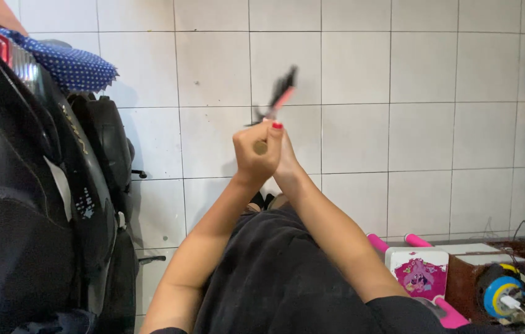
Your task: Sweeping the tiled floor of a room containing a motorcycle and furniture.
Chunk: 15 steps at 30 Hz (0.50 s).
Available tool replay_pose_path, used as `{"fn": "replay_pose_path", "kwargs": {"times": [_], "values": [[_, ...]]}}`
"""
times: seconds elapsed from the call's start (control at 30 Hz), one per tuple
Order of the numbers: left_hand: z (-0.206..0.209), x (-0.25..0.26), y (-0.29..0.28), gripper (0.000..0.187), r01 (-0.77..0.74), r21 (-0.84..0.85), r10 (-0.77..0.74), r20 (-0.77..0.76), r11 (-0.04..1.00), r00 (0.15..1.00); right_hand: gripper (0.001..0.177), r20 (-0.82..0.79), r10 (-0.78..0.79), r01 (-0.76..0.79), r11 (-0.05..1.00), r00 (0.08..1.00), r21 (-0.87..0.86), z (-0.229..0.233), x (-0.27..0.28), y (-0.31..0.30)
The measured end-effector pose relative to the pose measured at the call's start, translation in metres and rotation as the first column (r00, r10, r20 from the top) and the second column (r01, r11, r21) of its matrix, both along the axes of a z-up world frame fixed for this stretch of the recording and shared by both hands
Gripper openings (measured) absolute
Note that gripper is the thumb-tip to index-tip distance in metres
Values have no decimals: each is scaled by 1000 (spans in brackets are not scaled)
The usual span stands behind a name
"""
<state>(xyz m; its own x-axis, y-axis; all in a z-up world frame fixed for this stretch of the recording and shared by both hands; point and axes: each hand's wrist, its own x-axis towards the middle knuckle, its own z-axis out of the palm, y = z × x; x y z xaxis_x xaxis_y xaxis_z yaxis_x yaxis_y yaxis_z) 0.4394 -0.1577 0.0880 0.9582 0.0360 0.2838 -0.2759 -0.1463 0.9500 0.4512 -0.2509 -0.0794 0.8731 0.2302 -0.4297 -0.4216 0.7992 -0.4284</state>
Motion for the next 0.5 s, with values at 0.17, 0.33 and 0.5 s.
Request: {"fn": "replay_pose_path", "kwargs": {"times": [0.17,0.33,0.5], "values": [[-37,26,-5,42,72,-274,-138,-229,959,964,19,-380,-174,220,972,909,82,-21,14,-35],[-135,51,-33,45,168,-392,-322,-368,905,872,20,-435,-241,249,968,867,-39,-126,27,-97],[-148,64,-75,40,90,-395,-284,-467,914,837,23,-554,-232,235,970,799,-66,-202,42,-149]]}}
